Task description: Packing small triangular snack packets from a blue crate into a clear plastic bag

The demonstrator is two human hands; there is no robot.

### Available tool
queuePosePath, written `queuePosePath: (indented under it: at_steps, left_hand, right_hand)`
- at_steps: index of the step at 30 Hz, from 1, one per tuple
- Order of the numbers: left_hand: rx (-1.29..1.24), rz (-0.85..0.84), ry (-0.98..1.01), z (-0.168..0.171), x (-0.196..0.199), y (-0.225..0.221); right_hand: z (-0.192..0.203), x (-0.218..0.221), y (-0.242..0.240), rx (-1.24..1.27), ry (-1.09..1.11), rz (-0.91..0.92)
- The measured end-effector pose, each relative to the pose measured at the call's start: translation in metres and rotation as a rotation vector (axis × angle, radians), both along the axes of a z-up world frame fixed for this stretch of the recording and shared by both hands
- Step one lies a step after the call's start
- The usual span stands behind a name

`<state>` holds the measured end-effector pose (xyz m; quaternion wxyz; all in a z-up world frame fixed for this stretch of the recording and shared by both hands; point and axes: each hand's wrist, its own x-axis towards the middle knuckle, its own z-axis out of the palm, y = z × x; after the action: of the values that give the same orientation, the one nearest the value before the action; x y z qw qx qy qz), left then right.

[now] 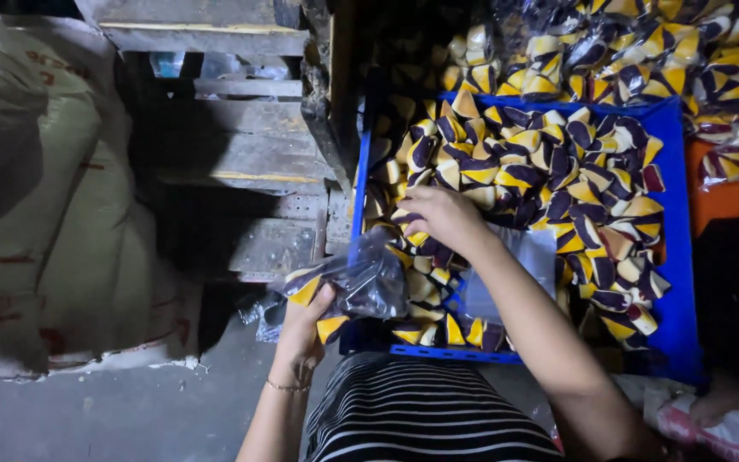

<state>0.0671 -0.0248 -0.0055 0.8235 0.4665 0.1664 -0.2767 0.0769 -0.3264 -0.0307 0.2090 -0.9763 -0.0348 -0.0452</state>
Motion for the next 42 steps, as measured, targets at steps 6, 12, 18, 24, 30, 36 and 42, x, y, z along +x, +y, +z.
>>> queuePosePath:
  at_steps: [6, 12, 18, 24, 30, 36, 42]
  left_hand:
    - [0.003, 0.056, -0.02, -0.007, -0.021, 0.001]
    - [-0.015, 0.096, -0.021, 0.003, -0.041, -0.003]
    - [-0.01, 0.137, 0.05, 0.007, -0.05, -0.017]
    - [-0.089, 0.191, 0.111, 0.005, -0.047, -0.035]
    - [-0.079, 0.187, 0.071, 0.032, -0.051, -0.046]
    - [-0.118, 0.208, 0.075, 0.029, -0.043, -0.039]
    - [-0.051, 0.14, 0.058, 0.026, -0.022, -0.032]
  right_hand:
    - [-0.006, 0.018, 0.012, -0.028, -0.077, -0.093]
    - [-0.044, 0.006, 0.022, -0.26, -0.335, 0.049]
    - [-0.043, 0.009, 0.011, -0.31, -0.174, 0.032]
    - [-0.04, 0.014, 0.01, -0.476, -0.297, 0.178]
    - [-0.033, 0.034, 0.007, -0.348, 0.025, 0.159]
    - [-0.016, 0.012, 0.012, -0.354, -0.126, 0.175]
    - [-0.026, 0.028, 0.01, -0.251, 0.034, 0.106]
